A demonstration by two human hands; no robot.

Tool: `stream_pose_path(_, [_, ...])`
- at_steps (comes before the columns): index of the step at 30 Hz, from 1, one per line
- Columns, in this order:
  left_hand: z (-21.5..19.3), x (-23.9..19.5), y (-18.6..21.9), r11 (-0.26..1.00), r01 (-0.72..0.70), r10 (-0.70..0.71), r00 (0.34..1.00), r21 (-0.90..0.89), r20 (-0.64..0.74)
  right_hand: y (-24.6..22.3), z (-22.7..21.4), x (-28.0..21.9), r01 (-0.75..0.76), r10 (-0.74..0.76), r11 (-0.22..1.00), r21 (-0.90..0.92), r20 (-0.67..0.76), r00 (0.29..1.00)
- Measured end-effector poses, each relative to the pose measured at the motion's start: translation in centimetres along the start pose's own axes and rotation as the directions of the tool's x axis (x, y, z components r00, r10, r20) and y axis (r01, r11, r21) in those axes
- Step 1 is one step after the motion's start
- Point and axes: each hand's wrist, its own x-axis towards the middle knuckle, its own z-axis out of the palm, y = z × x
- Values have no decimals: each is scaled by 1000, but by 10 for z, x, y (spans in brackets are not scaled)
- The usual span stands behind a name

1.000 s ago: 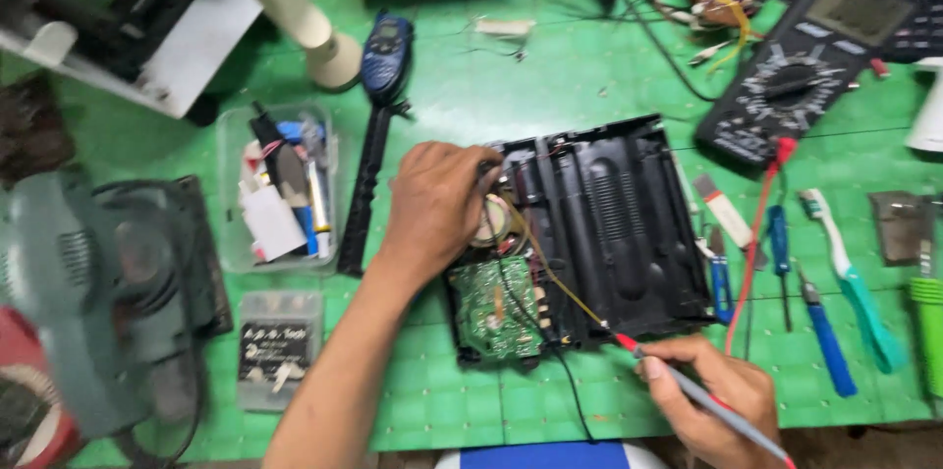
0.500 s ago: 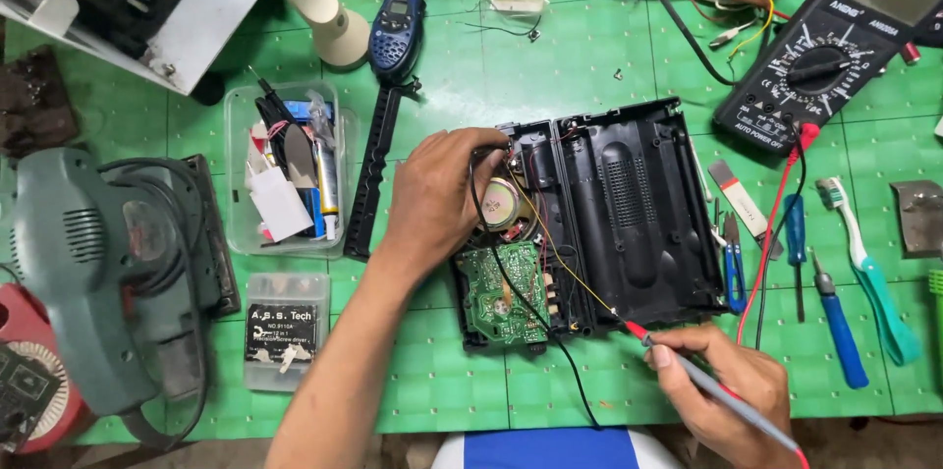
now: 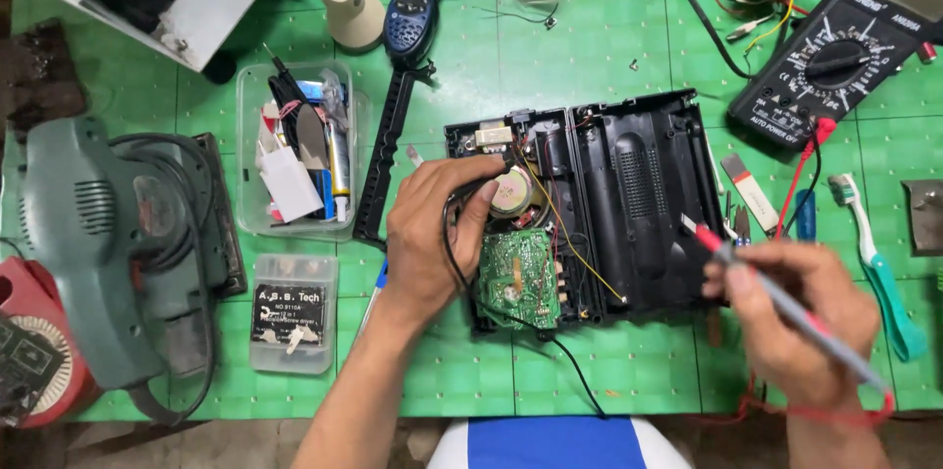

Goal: Testing and repairing an electronic circuit board using a multimeter and a soldering iron on a workbench.

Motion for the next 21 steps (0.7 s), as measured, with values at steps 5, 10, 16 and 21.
stream_pose_path(5, [-5, -18, 13, 998, 38, -40, 998, -40, -48, 5, 11, 31, -71, 70, 992, 104, 7, 997])
stream_pose_path(10, [-9, -34, 27, 990, 58, -62, 997, -126, -34, 5, 19, 50, 1, -3, 998, 61, 40, 999])
stream_pose_path(16, [-7, -52, 41, 980, 76, -80, 997, -186, -17, 5, 26, 68, -51, 44, 994, 91, 81, 996])
stream_pose_path(21, [-3, -74, 54, 968, 102, -108, 994, -228, -12, 15, 32, 80, 4, -17, 993, 119, 108, 994])
